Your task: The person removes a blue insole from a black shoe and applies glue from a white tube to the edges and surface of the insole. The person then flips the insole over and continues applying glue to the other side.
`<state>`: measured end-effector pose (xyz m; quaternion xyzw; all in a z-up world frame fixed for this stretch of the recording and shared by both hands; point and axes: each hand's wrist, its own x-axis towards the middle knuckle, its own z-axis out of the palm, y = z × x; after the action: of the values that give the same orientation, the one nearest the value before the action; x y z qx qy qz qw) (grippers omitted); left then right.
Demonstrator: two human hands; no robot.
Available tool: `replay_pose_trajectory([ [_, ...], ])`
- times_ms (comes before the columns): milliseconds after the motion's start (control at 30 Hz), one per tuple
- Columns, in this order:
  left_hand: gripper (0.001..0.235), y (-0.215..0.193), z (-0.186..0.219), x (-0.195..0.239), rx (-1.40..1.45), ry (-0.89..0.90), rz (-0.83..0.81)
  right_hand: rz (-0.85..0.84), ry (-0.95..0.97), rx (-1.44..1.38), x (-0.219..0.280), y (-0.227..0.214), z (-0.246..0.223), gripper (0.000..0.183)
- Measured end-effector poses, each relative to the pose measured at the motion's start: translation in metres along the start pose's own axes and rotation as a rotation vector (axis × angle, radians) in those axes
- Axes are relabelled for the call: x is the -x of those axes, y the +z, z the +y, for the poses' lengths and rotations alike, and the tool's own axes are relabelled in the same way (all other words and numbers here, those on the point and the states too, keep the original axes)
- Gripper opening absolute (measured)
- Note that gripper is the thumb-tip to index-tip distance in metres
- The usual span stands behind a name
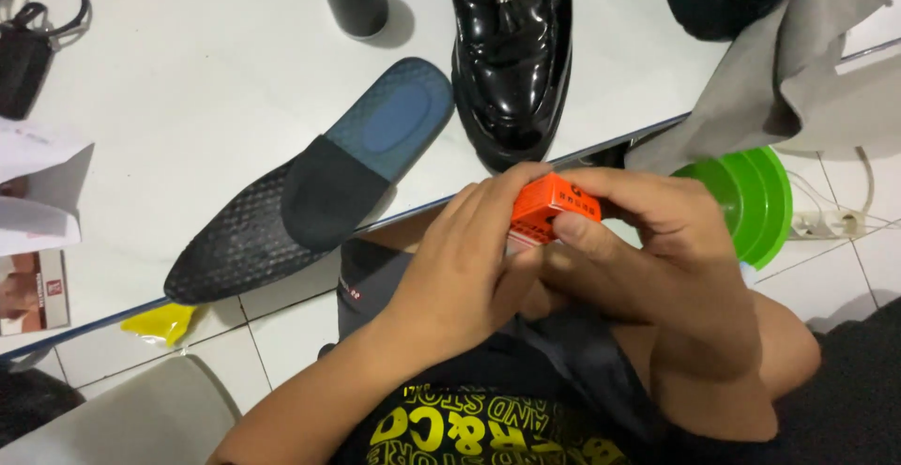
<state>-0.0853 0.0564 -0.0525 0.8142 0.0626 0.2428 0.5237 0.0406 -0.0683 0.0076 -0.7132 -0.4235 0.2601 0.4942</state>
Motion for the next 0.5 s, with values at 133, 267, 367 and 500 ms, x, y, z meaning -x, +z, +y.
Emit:
replay_pose_trajectory([
  [133, 0.056, 0.006, 0.000, -0.004, -0.013, -0.051, -0.011, -0.028, 0.185, -0.211, -0.005, -0.006, 0.002, 0.024],
  [267, 0.057, 0.013, 0.001, -0.006, -0.022, -0.100, -0.029, -0.043, 0.160, -0.076, -0.007, -0.014, 0.014, 0.018],
  [367, 0.055, 0.021, -0.005, -0.007, -0.083, -0.053, 0.029, 0.213, -0.055, 0.424, -0.007, -0.011, 0.026, 0.033],
  [500, 0.057, 0.030, -0.008, -0.009, -0.153, -0.067, 0.061, 0.193, -0.275, 0.303, 0.007, -0.014, 0.021, 0.028],
])
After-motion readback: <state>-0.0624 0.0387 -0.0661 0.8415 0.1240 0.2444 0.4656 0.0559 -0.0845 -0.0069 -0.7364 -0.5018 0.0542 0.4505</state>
